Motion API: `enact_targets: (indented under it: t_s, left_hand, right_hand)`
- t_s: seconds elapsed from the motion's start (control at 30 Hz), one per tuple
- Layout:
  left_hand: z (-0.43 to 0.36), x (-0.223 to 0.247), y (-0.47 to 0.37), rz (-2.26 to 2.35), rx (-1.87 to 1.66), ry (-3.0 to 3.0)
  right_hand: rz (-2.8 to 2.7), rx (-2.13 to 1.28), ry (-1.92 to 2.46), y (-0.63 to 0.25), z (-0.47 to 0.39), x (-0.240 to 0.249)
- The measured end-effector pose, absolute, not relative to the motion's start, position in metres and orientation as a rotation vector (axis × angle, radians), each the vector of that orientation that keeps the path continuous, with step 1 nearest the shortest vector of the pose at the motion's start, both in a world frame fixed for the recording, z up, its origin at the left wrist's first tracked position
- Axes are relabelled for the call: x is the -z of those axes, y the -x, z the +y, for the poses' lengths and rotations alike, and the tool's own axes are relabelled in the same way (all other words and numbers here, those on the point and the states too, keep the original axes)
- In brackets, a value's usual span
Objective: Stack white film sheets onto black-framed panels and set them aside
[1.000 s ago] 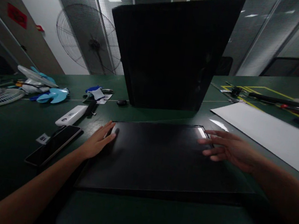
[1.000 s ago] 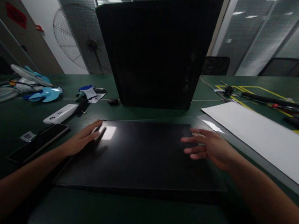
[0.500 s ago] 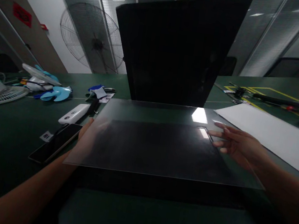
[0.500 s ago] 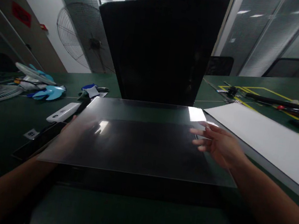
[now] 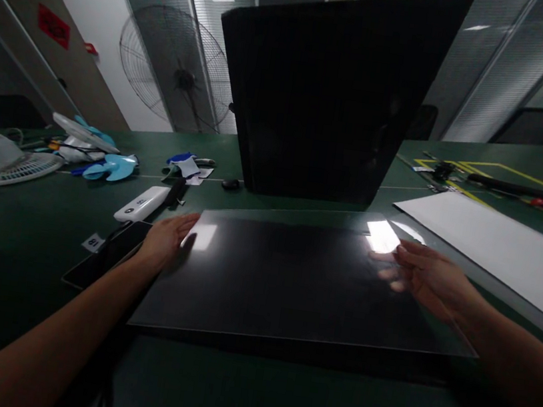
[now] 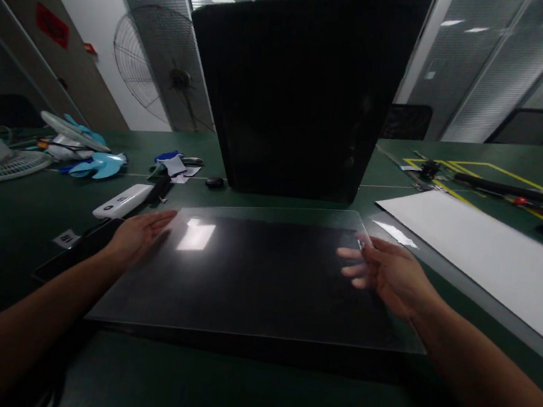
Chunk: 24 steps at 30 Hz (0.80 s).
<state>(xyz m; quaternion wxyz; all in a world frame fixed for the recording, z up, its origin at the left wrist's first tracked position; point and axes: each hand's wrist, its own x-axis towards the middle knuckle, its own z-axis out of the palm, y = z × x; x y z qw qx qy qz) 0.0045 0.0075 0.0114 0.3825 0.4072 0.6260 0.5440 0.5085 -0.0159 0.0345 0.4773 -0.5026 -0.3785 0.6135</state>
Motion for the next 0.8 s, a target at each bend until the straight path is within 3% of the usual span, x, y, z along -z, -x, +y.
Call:
enact_targets:
  t_s: [0.8]
  left_hand:
    - [0.003, -0.004, -0.015, 1.762, -1.265, -1.288]
  right_hand:
    - [-0.97, -1.476, 1.368, -0.508, -0.017, -0.034]
